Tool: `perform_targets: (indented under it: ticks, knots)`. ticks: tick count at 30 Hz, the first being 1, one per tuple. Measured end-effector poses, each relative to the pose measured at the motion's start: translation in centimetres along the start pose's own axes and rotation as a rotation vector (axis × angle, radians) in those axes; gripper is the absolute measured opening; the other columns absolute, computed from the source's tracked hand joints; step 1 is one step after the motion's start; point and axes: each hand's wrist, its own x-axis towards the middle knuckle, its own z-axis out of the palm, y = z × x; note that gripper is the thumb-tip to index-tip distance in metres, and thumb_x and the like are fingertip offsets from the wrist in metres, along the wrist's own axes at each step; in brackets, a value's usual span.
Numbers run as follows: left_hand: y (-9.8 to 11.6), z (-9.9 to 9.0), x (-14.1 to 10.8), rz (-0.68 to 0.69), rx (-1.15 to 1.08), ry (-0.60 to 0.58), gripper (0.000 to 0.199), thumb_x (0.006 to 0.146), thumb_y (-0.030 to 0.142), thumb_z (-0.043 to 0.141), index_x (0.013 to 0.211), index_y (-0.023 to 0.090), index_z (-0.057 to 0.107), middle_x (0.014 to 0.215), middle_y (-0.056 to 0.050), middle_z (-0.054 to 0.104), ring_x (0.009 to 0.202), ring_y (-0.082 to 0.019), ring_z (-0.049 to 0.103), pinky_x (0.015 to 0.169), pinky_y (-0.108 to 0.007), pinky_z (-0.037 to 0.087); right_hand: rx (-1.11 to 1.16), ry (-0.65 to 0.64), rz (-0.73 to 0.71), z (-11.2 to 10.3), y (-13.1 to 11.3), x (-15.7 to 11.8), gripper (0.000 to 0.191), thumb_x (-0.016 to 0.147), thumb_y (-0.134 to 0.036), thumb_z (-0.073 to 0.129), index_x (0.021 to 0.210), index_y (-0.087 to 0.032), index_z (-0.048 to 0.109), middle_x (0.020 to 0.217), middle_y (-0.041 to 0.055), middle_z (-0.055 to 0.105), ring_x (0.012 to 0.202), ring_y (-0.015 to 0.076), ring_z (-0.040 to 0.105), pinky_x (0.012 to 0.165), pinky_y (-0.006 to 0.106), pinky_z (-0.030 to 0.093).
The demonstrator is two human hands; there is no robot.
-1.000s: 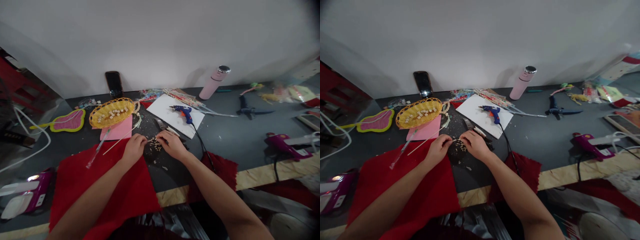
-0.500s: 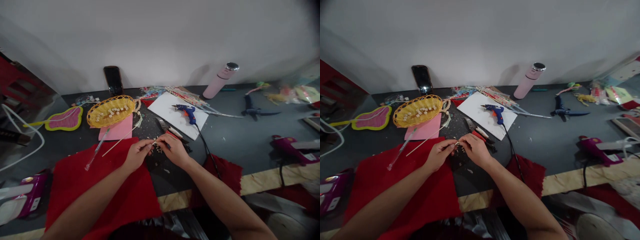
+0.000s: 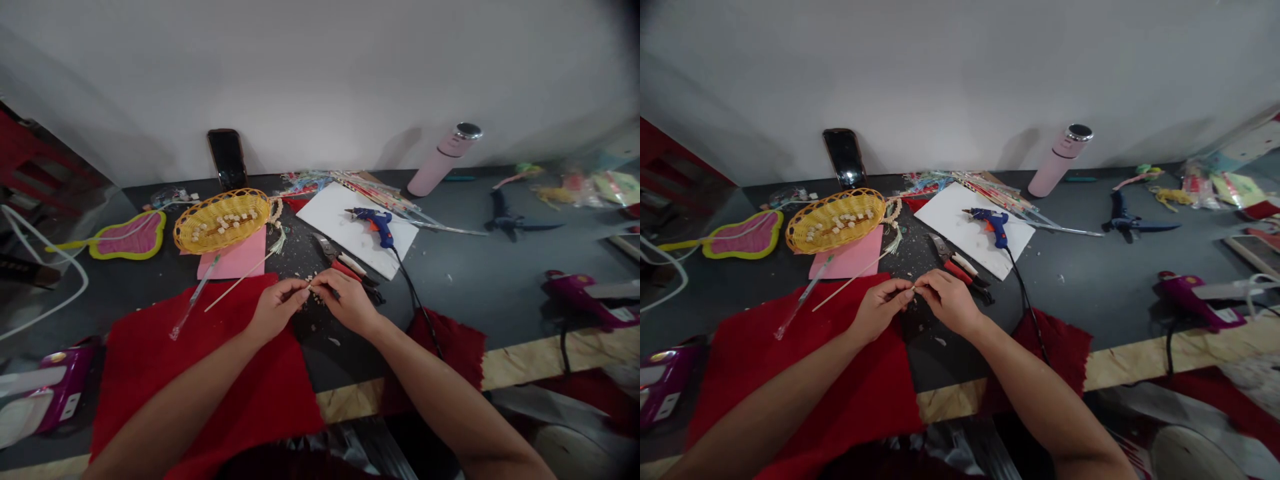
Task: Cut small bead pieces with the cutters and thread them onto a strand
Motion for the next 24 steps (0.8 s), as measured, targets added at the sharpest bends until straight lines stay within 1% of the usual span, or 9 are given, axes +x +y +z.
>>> perform_targets:
  ticks: [2,6,14,19,24]
  knots:
    - [0.09,0.01,-0.02,0.005,0.005,0.004,0.021,0.078,0.035,0.062,0.085,0.015,0.066,0.066,0.002,0.058,0.057,-0.008,0.048,0.054,-0.019,0.039,0.006,0.000,-0.009,0.07,-0.09,0.01,0.010,0.090,-0.020,0.048,0.089,-0.020,0.058,0.083,0.0039,0.061,0.078,0.0149,0.057,0.071,0.028,0.047]
    - [0.00,0.01,0.02,-0.024,-0.017,-0.013,0.022,0.079,0.036,0.061,0.084,0.015,0.065,0.065,0.002,0.056,0.056,-0.008,0.046,0.053,-0.019,0.037,0.026,-0.005,-0.018,0.10,-0.03,-0.03,0.010,0.090,-0.019,0.048,0.090,-0.020,0.058,0.083,0.0040,0.061,0.079,0.0147,0.057,0.072,0.027,0.047]
    - [0.08,-0.35,0.37,-0.048,-0.096,-0.035,0.022,0.080,0.037,0.059,0.080,0.015,0.063,0.065,0.003,0.053,0.055,-0.007,0.044,0.053,-0.019,0.036,0.056,-0.015,-0.073,-0.17,0.04,0.00,0.019,0.090,-0.016,0.047,0.103,-0.021,0.059,0.093,0.0058,0.063,0.087,0.0153,0.059,0.078,0.029,0.049]
    - [0.22,-0.38,0.42,-0.044,-0.088,-0.058,0.022,0.081,0.037,0.059,0.078,0.015,0.061,0.064,0.003,0.052,0.054,-0.007,0.043,0.052,-0.019,0.034,0.062,-0.019,-0.082,-0.02,0.22,-0.03,0.023,0.089,-0.015,0.048,0.108,-0.022,0.060,0.096,0.0065,0.063,0.090,0.0155,0.059,0.080,0.030,0.049]
    - [0.27,-0.34,0.47,-0.056,-0.099,-0.061,0.024,0.081,0.038,0.059,0.079,0.014,0.061,0.065,0.003,0.052,0.055,-0.007,0.044,0.052,-0.019,0.035,0.064,-0.003,-0.100,0.16,0.28,-0.13,0.025,0.089,-0.015,0.049,0.109,-0.022,0.061,0.096,0.0072,0.063,0.089,0.0156,0.059,0.079,0.030,0.051]
